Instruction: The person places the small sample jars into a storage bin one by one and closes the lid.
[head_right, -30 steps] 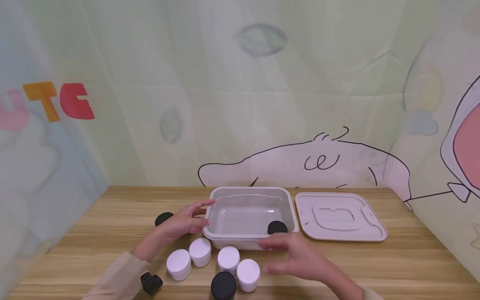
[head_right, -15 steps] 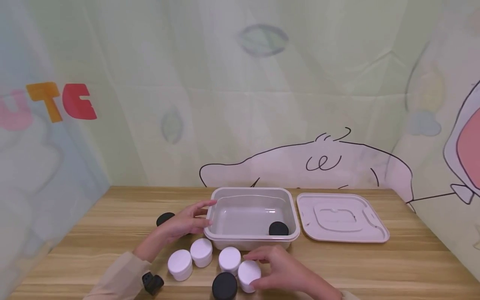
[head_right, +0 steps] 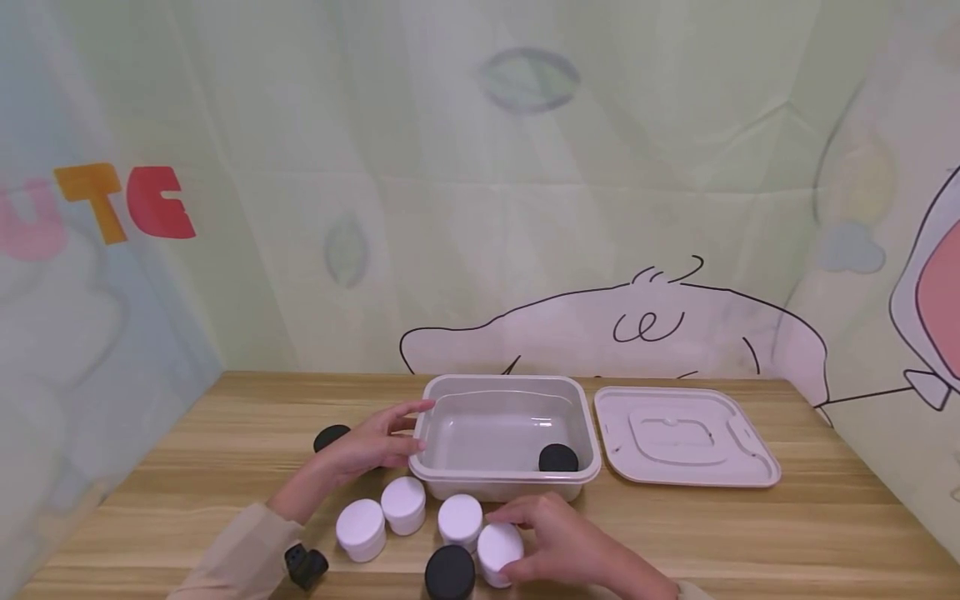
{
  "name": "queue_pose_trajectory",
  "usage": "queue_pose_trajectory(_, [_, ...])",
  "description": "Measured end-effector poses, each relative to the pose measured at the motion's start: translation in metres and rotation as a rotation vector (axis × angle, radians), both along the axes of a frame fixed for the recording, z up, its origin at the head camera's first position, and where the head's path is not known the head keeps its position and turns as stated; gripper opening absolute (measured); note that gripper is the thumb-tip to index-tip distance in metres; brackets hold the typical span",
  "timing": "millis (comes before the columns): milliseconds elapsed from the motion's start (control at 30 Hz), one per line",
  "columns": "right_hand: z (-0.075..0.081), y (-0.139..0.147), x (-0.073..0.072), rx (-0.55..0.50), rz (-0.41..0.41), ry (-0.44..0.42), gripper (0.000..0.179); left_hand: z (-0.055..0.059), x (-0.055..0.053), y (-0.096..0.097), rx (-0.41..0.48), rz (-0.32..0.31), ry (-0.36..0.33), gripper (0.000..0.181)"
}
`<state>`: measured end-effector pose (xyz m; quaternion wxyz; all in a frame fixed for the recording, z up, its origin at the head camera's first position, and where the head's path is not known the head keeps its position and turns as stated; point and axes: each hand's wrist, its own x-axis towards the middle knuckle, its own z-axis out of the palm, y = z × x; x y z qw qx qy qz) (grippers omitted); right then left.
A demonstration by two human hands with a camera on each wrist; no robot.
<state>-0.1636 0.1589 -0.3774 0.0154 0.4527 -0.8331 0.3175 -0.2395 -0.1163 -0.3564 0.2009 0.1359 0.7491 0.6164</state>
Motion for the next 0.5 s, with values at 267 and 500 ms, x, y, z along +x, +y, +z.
queue_pose_trajectory(267, [0.023,0.012,0.004,-0.035,-0.009,-0.136,0.045,-0.002,-0.001,0.001,-0.015,0.015,-0.003,0.061])
queue_pose_trajectory(500, [0.049,0.020,0.003,-0.112,-0.006,-0.117,0.043,-0.001,-0.002,0.002,-0.019,0.023,-0.011,0.061])
